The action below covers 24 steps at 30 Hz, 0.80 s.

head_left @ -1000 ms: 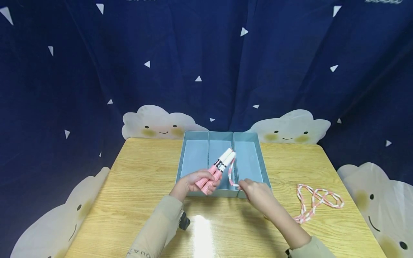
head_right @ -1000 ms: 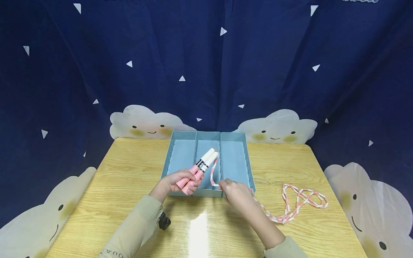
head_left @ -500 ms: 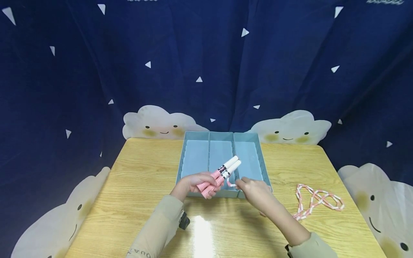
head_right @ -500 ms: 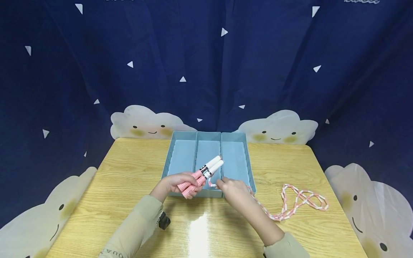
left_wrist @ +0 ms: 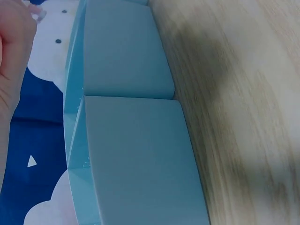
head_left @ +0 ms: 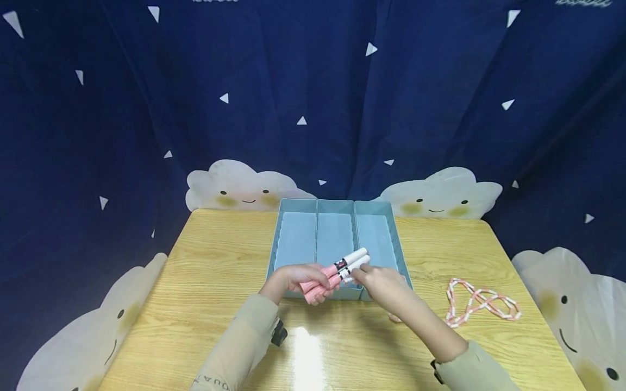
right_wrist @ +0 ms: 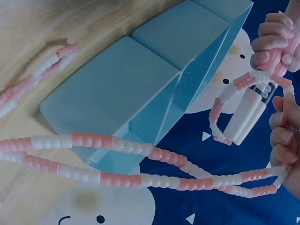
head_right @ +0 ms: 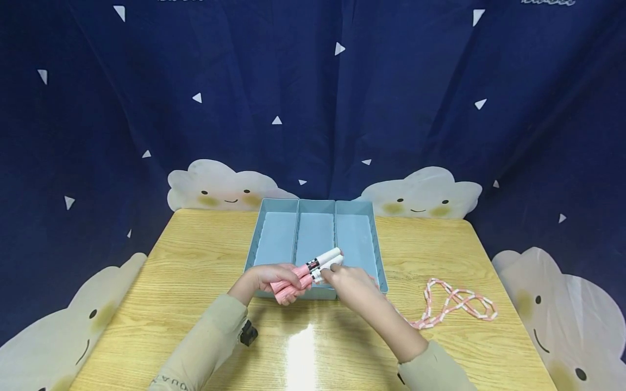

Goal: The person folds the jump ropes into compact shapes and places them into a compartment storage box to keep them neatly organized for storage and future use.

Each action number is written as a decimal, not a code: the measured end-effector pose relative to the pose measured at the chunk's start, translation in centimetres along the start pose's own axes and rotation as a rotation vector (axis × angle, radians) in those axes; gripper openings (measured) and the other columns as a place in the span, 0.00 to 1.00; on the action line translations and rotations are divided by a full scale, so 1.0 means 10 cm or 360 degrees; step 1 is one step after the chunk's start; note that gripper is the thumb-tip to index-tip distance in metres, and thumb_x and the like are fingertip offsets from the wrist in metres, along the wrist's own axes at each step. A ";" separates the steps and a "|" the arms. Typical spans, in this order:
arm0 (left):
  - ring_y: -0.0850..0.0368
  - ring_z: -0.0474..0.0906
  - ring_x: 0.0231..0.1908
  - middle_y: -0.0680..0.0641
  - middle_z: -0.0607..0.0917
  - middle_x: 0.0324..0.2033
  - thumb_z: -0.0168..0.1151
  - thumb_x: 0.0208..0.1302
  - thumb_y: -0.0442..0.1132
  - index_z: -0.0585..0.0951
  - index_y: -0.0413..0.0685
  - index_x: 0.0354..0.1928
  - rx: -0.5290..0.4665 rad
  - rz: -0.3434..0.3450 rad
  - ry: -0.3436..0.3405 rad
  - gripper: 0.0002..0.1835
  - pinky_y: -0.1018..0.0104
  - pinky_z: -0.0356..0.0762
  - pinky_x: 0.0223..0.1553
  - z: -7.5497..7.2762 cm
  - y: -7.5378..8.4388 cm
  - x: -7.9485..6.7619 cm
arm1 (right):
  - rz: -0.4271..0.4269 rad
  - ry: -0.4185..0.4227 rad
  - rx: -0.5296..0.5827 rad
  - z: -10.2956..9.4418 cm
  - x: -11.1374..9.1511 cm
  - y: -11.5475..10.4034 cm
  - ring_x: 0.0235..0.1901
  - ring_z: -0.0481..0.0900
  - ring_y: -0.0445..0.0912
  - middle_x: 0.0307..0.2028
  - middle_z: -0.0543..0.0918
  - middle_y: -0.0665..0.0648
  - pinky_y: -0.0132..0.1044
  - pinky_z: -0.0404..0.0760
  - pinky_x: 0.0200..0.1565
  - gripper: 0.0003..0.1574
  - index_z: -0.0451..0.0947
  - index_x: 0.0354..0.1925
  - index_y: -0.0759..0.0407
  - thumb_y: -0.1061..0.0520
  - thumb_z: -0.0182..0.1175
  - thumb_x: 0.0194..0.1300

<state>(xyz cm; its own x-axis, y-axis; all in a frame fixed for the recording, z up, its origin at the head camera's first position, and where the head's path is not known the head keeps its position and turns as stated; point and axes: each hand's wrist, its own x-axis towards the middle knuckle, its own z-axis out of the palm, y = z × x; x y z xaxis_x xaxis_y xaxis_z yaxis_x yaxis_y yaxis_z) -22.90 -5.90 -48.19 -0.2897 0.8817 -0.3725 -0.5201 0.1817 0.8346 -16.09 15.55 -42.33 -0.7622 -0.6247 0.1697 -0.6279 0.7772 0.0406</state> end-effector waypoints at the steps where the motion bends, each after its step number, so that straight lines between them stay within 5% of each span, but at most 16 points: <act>1: 0.62 0.67 0.17 0.49 0.73 0.21 0.48 0.58 0.31 0.69 0.40 0.39 0.0015 -0.0015 -0.0004 0.07 0.72 0.68 0.19 0.00 0.00 0.00 | -0.0013 -0.0007 0.0003 -0.01 0.01 0.00 0.14 0.63 0.39 0.24 0.76 0.49 0.29 0.61 0.10 0.13 0.75 0.32 0.53 0.68 0.62 0.50; 11: 0.62 0.66 0.16 0.49 0.73 0.20 0.47 0.58 0.31 0.69 0.38 0.40 0.0126 -0.0199 -0.0048 0.07 0.72 0.66 0.17 0.04 0.05 0.00 | -0.0161 0.0057 0.0070 -0.06 0.07 0.03 0.15 0.65 0.40 0.21 0.73 0.47 0.30 0.63 0.12 0.14 0.72 0.26 0.51 0.68 0.64 0.47; 18: 0.62 0.67 0.15 0.48 0.73 0.19 0.46 0.61 0.30 0.69 0.40 0.41 0.0230 -0.0306 -0.0088 0.07 0.73 0.67 0.16 0.09 0.11 -0.02 | -0.0222 -0.0061 0.0111 -0.06 0.13 0.07 0.18 0.69 0.38 0.21 0.74 0.46 0.29 0.69 0.16 0.10 0.74 0.27 0.51 0.63 0.65 0.51; 24: 0.62 0.67 0.15 0.48 0.72 0.18 0.46 0.63 0.31 0.67 0.41 0.40 0.0282 -0.0345 -0.0079 0.04 0.72 0.67 0.16 0.11 0.11 -0.01 | -0.0239 -0.0181 0.0193 -0.12 0.16 0.07 0.18 0.64 0.36 0.20 0.70 0.44 0.27 0.64 0.16 0.19 0.73 0.26 0.50 0.73 0.61 0.44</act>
<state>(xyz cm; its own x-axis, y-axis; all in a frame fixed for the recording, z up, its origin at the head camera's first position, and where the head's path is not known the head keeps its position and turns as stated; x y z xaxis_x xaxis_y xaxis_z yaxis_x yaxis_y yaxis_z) -22.57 -5.31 -46.76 -0.1449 0.8334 -0.5334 -0.4158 0.4378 0.7971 -17.57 15.17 -40.89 -0.6675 -0.7424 0.0582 -0.7446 0.6645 -0.0628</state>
